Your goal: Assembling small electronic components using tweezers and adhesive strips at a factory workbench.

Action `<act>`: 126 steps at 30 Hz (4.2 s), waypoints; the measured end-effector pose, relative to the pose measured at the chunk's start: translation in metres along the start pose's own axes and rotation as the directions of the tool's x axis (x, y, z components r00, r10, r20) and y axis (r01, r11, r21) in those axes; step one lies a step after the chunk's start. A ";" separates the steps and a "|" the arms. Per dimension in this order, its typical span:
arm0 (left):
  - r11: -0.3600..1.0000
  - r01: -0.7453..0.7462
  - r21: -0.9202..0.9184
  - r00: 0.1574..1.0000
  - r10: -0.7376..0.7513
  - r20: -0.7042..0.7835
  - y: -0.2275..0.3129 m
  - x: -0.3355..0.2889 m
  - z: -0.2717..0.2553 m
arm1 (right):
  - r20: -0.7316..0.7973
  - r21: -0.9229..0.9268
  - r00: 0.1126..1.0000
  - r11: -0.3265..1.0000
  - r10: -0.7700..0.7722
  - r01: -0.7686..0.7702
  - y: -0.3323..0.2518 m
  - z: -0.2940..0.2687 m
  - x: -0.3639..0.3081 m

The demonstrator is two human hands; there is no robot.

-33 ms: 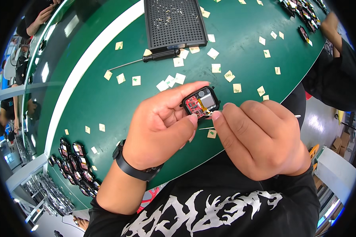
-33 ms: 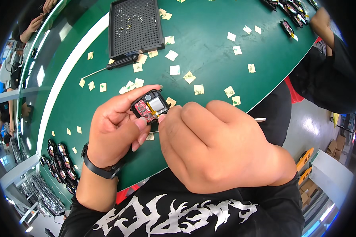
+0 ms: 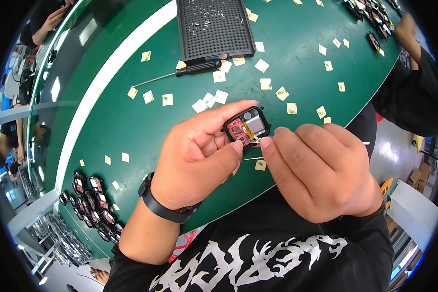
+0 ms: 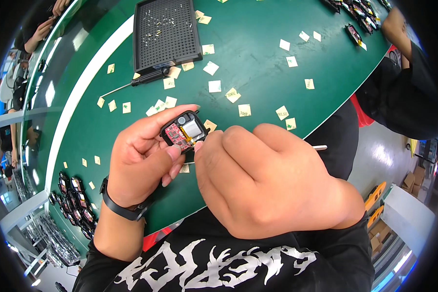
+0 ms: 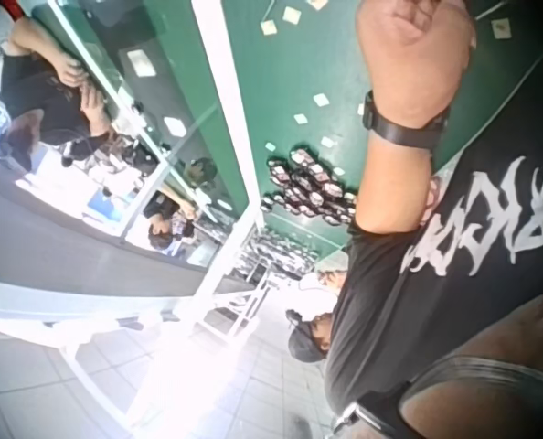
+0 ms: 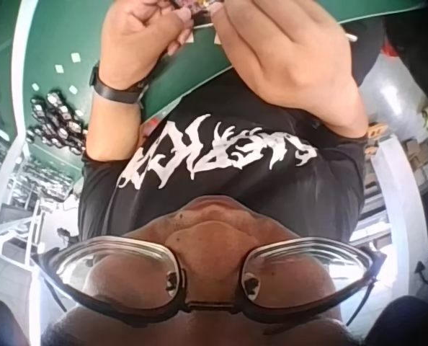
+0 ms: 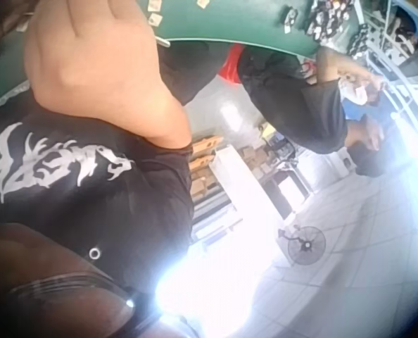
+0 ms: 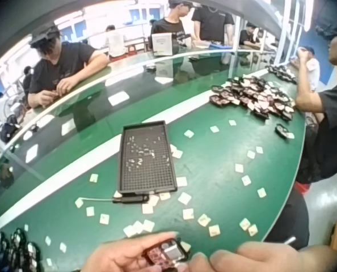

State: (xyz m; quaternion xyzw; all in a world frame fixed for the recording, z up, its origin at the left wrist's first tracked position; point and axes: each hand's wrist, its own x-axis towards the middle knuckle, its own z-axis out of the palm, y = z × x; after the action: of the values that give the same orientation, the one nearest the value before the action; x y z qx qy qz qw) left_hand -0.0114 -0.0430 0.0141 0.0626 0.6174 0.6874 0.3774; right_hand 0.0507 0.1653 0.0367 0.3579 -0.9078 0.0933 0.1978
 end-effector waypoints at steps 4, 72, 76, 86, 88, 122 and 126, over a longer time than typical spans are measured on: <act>0.999 0.027 -0.039 0.999 -0.028 -0.018 0.002 0.000 0.002 | -0.009 0.030 1.000 0.999 0.016 -0.016 0.000 0.001 0.000; 0.912 -0.255 0.321 0.965 0.259 0.031 -0.017 -0.001 0.000 | 0.187 0.106 0.972 0.981 0.140 -0.161 -0.001 -0.010 0.002; 0.909 -0.248 0.334 0.967 0.252 0.032 -0.016 -0.001 0.000 | 0.185 0.114 0.971 0.979 0.148 -0.171 -0.002 -0.008 0.002; 0.899 -0.250 0.359 0.967 0.249 0.049 -0.015 -0.001 0.000 | 0.195 0.095 0.971 0.982 0.140 -0.161 0.000 -0.009 0.003; 0.904 -0.244 0.351 0.969 0.245 0.041 -0.016 -0.001 0.002 | 0.131 0.070 0.984 0.989 0.118 -0.128 0.002 -0.002 0.000; 0.978 -0.028 0.207 1.000 0.029 -0.002 -0.002 -0.006 0.011 | -0.496 0.034 0.434 0.516 0.752 -0.856 0.187 -0.029 -0.115; 0.926 -0.194 0.323 0.980 0.198 0.021 -0.001 -0.017 0.016 | -0.381 0.060 0.416 0.471 0.825 -0.880 0.212 -0.004 -0.139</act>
State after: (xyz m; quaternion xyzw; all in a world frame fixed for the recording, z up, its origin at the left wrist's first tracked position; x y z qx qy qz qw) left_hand 0.0096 -0.0399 0.0234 0.1810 0.7146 0.6112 0.2880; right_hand -0.0010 0.4059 -0.0249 -0.1935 -0.9139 0.1760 0.3103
